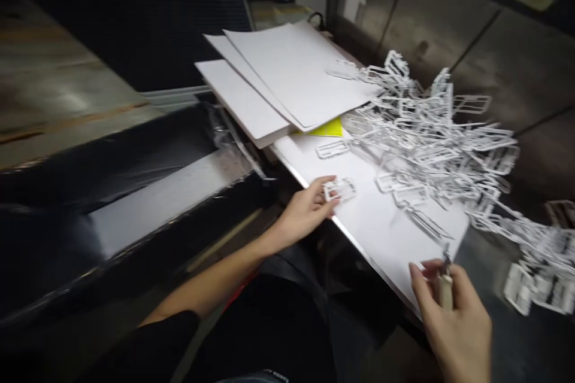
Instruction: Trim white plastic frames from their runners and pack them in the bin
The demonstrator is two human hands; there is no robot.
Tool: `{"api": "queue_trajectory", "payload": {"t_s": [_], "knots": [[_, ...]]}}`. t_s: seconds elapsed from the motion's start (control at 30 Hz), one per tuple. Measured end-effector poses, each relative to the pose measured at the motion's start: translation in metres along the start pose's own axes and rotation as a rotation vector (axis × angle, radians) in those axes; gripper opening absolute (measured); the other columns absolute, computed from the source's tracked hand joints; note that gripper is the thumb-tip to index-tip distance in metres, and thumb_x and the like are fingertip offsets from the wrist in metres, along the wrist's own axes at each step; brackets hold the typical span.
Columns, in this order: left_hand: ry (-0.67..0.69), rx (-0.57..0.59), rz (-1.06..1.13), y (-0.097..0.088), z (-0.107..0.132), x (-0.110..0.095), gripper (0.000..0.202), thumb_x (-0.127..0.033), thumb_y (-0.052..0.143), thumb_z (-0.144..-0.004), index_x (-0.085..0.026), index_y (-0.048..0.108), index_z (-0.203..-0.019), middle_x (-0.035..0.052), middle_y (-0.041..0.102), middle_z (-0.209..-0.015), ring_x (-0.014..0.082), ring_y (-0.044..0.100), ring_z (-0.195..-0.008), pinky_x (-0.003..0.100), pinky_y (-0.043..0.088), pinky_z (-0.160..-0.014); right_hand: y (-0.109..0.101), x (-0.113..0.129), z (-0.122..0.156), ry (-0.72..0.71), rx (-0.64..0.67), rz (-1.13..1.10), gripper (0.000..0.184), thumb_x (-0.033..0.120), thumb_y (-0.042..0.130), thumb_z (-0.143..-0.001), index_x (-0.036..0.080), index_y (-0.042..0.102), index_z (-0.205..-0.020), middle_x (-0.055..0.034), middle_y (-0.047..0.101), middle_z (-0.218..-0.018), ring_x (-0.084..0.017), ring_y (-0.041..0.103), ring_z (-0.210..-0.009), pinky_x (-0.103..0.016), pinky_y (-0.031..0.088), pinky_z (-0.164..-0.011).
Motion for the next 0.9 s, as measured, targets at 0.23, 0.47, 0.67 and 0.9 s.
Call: {"api": "queue_trajectory", "payload": {"t_s": [0.23,0.47,0.67,0.9], "knots": [[0.022,0.039,0.103,-0.007,-0.009,-0.001,0.038,-0.033,0.073,-0.090,-0.017,0.051,-0.117,0.0034,0.069,-0.100,0.0124,0.069,-0.063,0.026,0.056,-0.059,-0.002,0.018,-0.018,0.031,-0.083,0.007,0.043,0.064,0.080,-0.087,0.023,0.068,-0.098,0.0028,0.061,-0.067,-0.016,0.053,-0.054,-0.027,0.042,-0.052],[-0.195,0.074,0.463,0.000,0.003,-0.015,0.044,-0.029,0.081,-0.087,-0.012,0.057,-0.120,0.0100,0.078,-0.094,0.0158,0.076,-0.075,0.027,0.060,-0.074,0.059,0.030,-0.054,-0.087,-0.089,0.158,0.050,0.071,0.063,-0.086,0.023,0.056,-0.098,-0.0091,0.071,-0.093,-0.030,0.066,-0.081,-0.038,0.047,-0.072],[-0.157,0.089,0.444,0.001,0.010,-0.023,0.041,-0.034,0.080,-0.089,-0.014,0.056,-0.116,0.0102,0.080,-0.096,0.0171,0.077,-0.076,0.026,0.059,-0.072,0.075,0.022,-0.070,-0.012,-0.100,0.213,0.032,0.051,0.056,-0.088,0.022,0.055,-0.103,-0.0071,0.068,-0.086,-0.031,0.063,-0.079,-0.039,0.044,-0.073],[0.209,-0.085,-0.279,-0.009,-0.002,-0.018,0.039,-0.043,0.071,-0.095,-0.018,0.067,-0.124,0.0120,0.072,-0.116,0.0230,0.074,-0.088,0.038,0.060,-0.087,-0.002,0.024,-0.028,0.071,-0.177,0.131,0.028,0.049,0.071,-0.092,0.025,0.059,-0.097,-0.0030,0.069,-0.085,-0.023,0.064,-0.069,-0.032,0.046,-0.063]]}}
Point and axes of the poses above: each hand's wrist, its own z-axis away from the middle knuckle, its own y-axis out of the palm, x = y × z, the point moved 4 cm from there along -z, towards the middle knuckle
